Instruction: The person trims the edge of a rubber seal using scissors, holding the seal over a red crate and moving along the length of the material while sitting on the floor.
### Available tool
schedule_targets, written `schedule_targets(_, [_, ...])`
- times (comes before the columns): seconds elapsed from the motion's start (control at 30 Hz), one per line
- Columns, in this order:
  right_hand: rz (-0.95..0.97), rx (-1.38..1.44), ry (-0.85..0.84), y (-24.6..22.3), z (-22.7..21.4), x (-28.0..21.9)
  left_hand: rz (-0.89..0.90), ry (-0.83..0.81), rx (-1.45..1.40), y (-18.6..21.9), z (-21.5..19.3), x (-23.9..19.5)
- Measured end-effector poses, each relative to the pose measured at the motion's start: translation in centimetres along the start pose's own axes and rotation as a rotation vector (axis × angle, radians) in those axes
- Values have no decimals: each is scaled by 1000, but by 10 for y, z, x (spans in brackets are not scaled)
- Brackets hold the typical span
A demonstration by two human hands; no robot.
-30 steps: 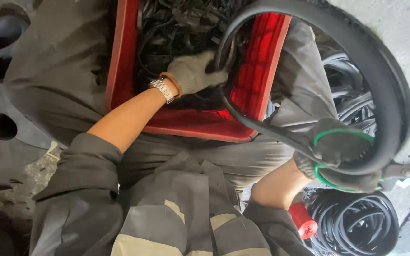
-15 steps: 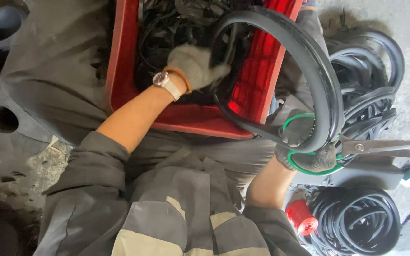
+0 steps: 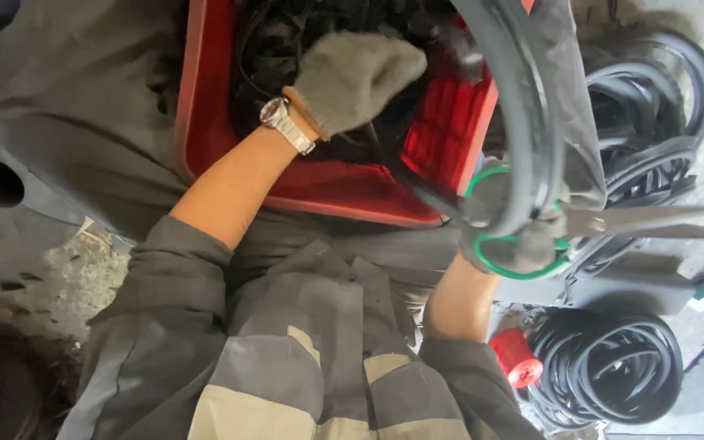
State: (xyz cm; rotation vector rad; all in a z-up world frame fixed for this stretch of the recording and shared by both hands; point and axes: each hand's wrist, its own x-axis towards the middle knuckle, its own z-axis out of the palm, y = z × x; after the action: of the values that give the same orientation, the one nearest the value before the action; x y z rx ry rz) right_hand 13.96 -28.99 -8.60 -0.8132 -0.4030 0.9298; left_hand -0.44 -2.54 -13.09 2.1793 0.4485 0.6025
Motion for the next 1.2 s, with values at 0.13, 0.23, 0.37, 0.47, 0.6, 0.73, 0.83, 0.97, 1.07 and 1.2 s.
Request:
schedule_targets(0.13, [16, 58, -24, 26, 11, 4, -414, 80, -846, 7, -2, -11])
schedule_targets(0.23, [29, 130, -26, 46, 14, 1, -136, 259, -783, 12, 14, -11])
schedule_targets(0.37, [84, 393, 2, 64, 2, -14, -337, 288, -1210, 33, 11, 8])
schedule_targets(0.47, [98, 322, 255, 71, -1, -18, -340, 370, -1149, 55, -1, 16])
schedule_targets(0.6, [55, 113, 28, 58, 32, 4, -154, 462, -996, 58, -10, 22])
schedule_targets(0.73, [27, -187, 101, 62, 53, 26, 45, 594, -288, 48, 2, 31])
schedule_targets(0.83, [193, -268, 323, 82, 37, 40, -181, 535, -1002, 49, 16, 34])
schedule_targets(0.97, [245, -438, 324, 77, 38, 36, -396, 403, -1684, 50, 18, 34])
schedule_targets(1.07, [177, -750, 353, 57, 61, 30, -421, 356, -1657, 49, 16, 30])
schedule_targets(1.2, [322, -1009, 483, 27, 87, 25, -414, 405, -1647, 44, 22, 29])
